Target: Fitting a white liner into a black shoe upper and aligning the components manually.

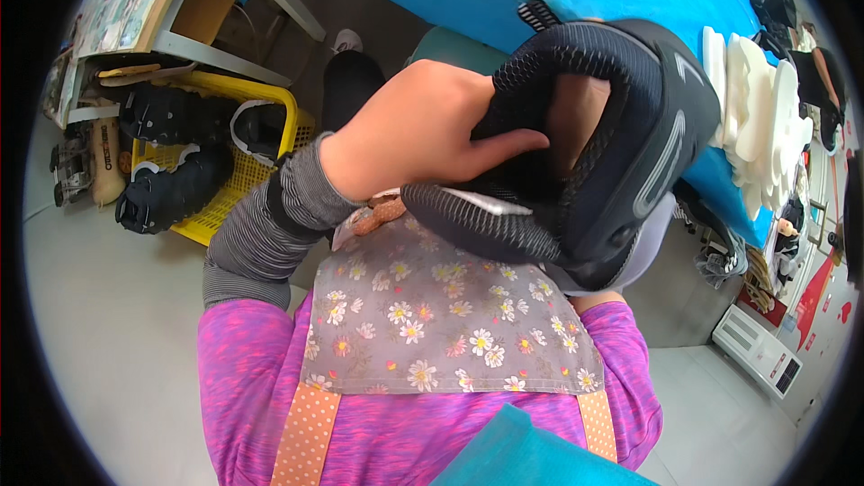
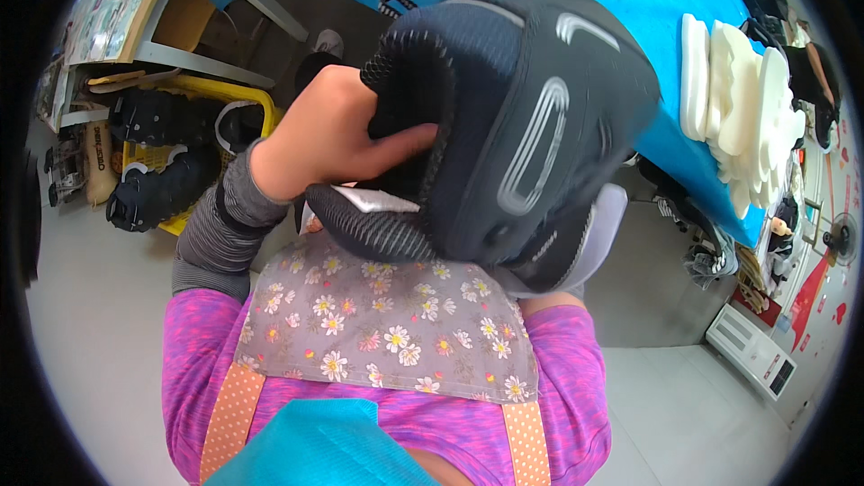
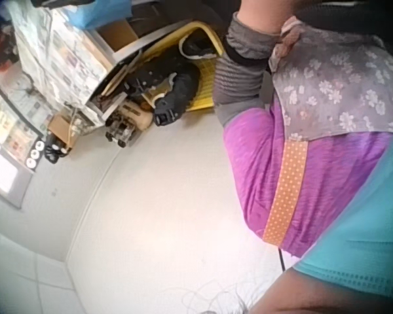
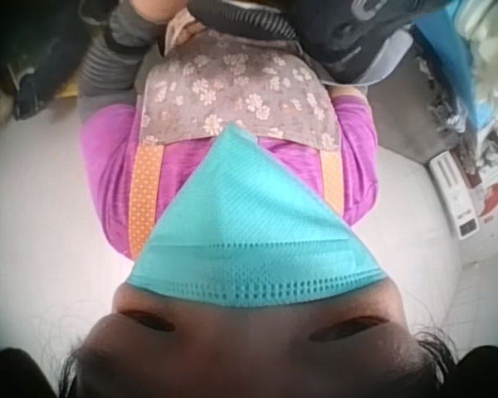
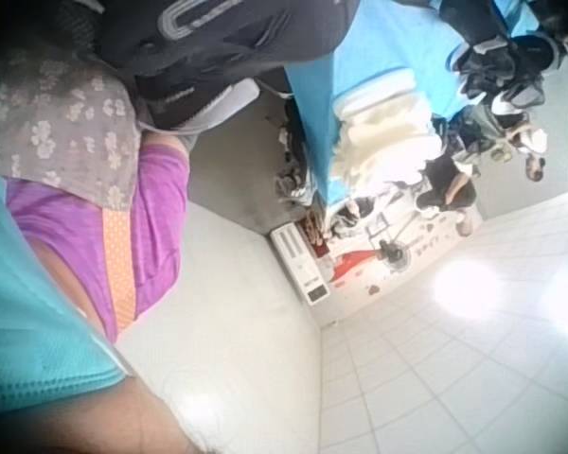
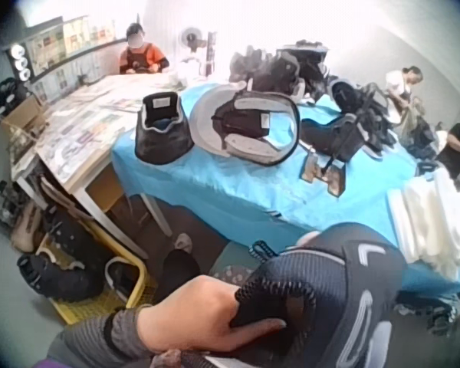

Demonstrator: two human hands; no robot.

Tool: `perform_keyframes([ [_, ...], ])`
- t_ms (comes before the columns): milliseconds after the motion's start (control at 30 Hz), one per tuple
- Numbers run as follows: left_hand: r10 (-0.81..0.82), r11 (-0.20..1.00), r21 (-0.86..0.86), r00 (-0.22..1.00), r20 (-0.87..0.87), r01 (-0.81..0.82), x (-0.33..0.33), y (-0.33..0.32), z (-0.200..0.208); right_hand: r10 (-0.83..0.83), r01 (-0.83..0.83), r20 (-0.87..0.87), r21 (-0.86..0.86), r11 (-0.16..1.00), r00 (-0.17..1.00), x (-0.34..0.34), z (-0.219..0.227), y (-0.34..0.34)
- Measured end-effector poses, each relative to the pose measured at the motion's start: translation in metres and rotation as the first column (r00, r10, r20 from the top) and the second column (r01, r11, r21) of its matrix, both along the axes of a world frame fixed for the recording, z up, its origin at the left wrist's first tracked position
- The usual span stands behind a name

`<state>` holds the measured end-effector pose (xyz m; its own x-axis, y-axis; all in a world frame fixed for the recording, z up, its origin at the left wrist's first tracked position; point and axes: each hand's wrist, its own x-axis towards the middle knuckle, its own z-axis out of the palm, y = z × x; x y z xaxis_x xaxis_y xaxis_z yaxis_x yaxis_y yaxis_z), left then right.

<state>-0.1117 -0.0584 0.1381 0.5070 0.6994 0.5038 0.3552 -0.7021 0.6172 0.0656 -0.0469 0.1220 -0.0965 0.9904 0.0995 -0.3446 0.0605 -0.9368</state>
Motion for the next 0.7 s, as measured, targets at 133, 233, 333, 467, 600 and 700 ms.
perform_keyframes([
  [133, 0.046, 0.995, -0.088, 0.995, -0.09, -0.054, 0.0, -0.001, 0.007, 0.152, -0.154, -0.107, -0.008, 0.988, 0.982, 0.02, -0.027, 0.02],
  [233, -0.106, 0.994, 0.007, 0.994, -0.035, 0.106, 0.007, -0.004, 0.012, 0.277, -0.289, -0.19, -0.038, 0.957, 0.942, 0.016, -0.043, 0.026],
  [333, -0.18, 0.984, -0.014, 0.984, 0.012, 0.18, 0.007, -0.005, 0.013, 0.582, -0.615, -0.515, 0.127, 0.778, 0.629, 0.0, -0.037, 0.027],
  [467, -0.242, 0.833, -0.517, 0.97, -0.02, 0.197, -0.008, 0.0, 0.018, 0.107, -0.103, -0.222, 0.033, 0.994, 0.969, 0.004, -0.022, 0.016],
  [600, -0.08, 0.795, -0.584, 0.983, 0.165, 0.163, -0.013, 0.011, 0.007, -0.299, 0.272, 0.237, 0.14, 0.952, 0.924, -0.019, -0.03, 0.006],
  [700, -0.051, 0.792, -0.569, 0.953, 0.299, 0.221, -0.014, 0.015, 0.009, -0.323, 0.282, 0.313, 0.169, 0.944, 0.893, -0.021, -0.038, 0.001],
])
